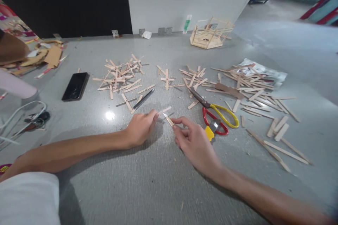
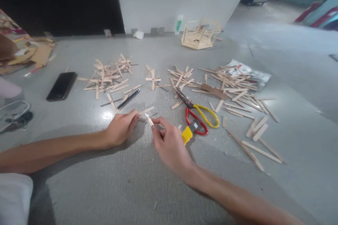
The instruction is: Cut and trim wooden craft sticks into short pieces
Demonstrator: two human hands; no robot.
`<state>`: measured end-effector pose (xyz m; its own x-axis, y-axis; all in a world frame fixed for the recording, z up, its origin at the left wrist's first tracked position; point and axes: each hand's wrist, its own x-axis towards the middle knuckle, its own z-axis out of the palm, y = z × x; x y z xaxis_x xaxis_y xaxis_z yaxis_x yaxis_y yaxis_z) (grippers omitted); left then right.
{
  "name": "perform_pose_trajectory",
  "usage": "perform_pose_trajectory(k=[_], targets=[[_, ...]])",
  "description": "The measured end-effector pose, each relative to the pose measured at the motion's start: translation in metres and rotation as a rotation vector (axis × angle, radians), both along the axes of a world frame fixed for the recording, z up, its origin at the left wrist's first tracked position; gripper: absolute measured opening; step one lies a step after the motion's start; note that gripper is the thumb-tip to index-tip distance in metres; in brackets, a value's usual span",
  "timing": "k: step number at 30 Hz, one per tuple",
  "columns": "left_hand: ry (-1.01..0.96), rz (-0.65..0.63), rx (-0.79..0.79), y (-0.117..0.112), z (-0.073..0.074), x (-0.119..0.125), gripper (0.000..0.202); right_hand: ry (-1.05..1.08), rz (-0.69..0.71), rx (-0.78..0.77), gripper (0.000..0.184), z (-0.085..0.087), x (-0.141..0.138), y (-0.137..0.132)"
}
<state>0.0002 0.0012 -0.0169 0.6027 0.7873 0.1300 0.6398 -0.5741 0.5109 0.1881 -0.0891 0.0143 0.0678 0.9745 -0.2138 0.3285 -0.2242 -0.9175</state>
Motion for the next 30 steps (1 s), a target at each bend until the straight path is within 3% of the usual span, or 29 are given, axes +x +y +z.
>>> perform_pose_trajectory(k=[3,8,12,16,20,30], targets=[[-0.100,0.003,-0.076,0.001,0.008,-0.001,0.037,0.021,-0.029,0.041,0.034,-0.002,0.004,-0.001],[-0.252,-0.102,-0.282,-0.002,0.032,-0.001,0.046,0.206,-0.212,0.195,0.042,-0.002,0.012,0.005],[-0.418,-0.271,-0.717,-0.012,0.046,0.001,0.041,0.387,-0.108,0.124,0.041,0.006,0.015,0.008],[-0.508,-0.183,-0.951,-0.018,0.050,0.003,0.039,0.489,-0.188,0.152,0.044,0.008,0.014,0.007],[-0.580,-0.005,-0.948,-0.014,0.054,0.002,0.034,0.532,-0.317,0.201,0.042,0.004,0.018,0.008],[-0.583,-0.001,-0.958,-0.007,0.051,-0.002,0.036,0.542,-0.238,0.245,0.040,-0.004,0.022,0.010]])
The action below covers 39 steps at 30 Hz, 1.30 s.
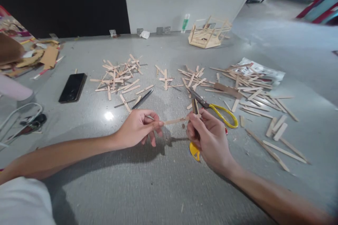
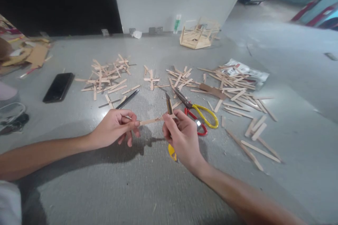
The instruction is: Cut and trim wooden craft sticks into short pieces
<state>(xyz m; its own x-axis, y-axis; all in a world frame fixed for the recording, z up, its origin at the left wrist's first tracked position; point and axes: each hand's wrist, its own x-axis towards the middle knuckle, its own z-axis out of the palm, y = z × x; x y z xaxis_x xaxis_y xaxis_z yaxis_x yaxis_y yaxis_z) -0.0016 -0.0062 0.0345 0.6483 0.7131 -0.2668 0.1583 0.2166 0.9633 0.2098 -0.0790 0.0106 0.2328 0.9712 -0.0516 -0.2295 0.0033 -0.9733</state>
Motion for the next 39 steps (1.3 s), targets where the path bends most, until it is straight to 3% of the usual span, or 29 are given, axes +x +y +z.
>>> perform_pose_trajectory(k=[6,9,11,13,17,20,24,29,39], targets=[[0.042,-0.056,0.121,0.002,0.005,0.000,0.042,-0.084,0.015,0.017,0.040,0.002,-0.004,0.000],[0.056,-0.204,0.129,-0.003,0.008,0.001,0.045,-0.218,0.081,0.043,0.038,0.003,-0.009,-0.002],[0.088,-0.288,0.172,-0.004,0.009,0.001,0.034,-0.335,0.126,0.068,0.035,0.003,-0.008,-0.003],[0.152,-0.299,0.247,-0.001,0.008,0.001,0.031,-0.542,0.118,0.113,0.032,0.003,-0.002,-0.002],[0.354,-0.356,0.310,0.017,0.005,-0.002,0.032,-1.189,0.076,0.344,0.025,0.001,0.020,0.006],[0.409,-0.434,0.292,0.030,0.003,-0.006,0.034,-1.563,0.188,0.548,0.029,0.000,0.028,0.006],[0.409,-0.501,0.292,0.036,0.002,-0.008,0.035,-1.888,0.309,0.671,0.041,0.001,0.021,-0.002],[0.372,-0.530,0.363,0.036,0.001,-0.008,0.043,-1.963,0.435,0.724,0.056,0.002,0.017,-0.007],[0.332,-0.545,0.404,0.038,-0.003,-0.008,0.042,-1.987,0.521,0.671,0.055,0.007,0.013,-0.005]])
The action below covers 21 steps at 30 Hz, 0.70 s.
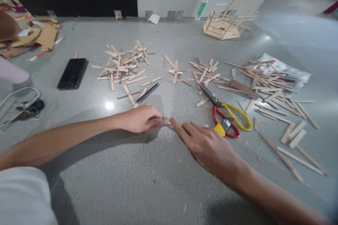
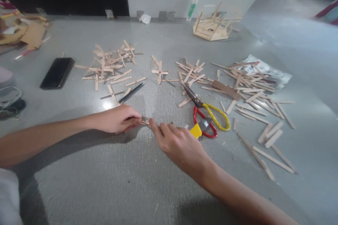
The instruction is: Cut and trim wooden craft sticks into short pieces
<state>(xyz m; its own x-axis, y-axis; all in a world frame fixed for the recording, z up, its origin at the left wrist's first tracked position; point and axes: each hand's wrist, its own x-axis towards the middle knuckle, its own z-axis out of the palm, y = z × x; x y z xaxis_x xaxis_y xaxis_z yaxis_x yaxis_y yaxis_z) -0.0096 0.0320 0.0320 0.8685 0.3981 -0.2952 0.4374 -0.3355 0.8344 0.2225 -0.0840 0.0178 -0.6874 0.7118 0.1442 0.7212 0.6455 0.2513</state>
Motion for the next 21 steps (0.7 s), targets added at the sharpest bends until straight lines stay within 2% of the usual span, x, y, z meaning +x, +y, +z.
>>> perform_pose_trajectory(k=[4,10,15,21], targets=[[-0.022,-0.018,0.044,0.001,-0.001,0.000,0.043,-0.005,-0.004,-0.015,0.056,0.000,-0.001,0.001],[-0.064,-0.052,0.128,0.002,-0.006,-0.001,0.044,-0.056,-0.030,0.044,0.049,0.002,-0.010,-0.002],[-0.064,-0.070,0.150,0.004,-0.008,-0.002,0.040,-0.120,-0.085,0.123,0.046,0.005,-0.021,-0.010],[-0.059,-0.075,0.148,0.004,-0.008,-0.001,0.039,-0.112,-0.091,0.137,0.045,0.005,-0.024,-0.012]])
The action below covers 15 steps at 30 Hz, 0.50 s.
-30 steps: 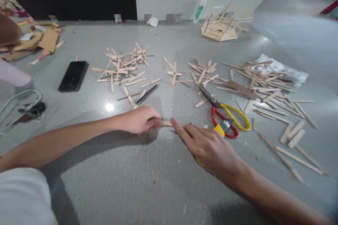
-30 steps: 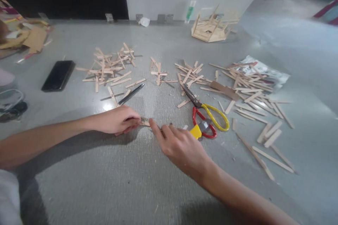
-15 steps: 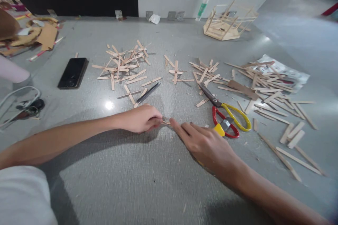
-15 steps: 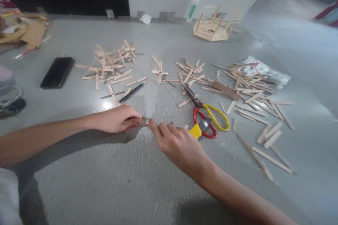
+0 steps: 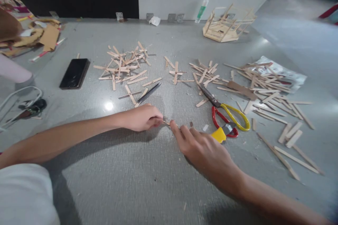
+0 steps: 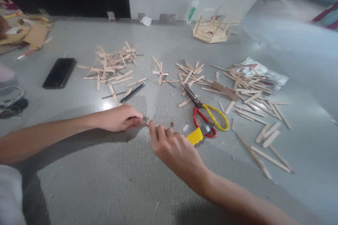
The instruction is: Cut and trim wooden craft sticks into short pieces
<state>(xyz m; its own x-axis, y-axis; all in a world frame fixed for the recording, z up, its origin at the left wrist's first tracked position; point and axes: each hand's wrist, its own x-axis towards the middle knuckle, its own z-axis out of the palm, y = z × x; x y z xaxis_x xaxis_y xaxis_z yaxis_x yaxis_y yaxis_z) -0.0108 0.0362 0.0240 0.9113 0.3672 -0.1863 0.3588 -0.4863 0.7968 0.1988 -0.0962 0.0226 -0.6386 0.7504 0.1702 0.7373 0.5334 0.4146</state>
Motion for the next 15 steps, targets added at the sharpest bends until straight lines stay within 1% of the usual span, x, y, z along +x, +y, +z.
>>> perform_pose_trajectory(k=[8,15], targets=[[-0.002,0.003,0.013,0.001,-0.001,0.000,0.037,0.014,-0.050,-0.030,0.045,0.000,-0.003,-0.001],[-0.028,0.027,0.063,-0.004,-0.004,0.001,0.037,-0.026,-0.089,0.053,0.042,-0.002,-0.011,-0.005]])
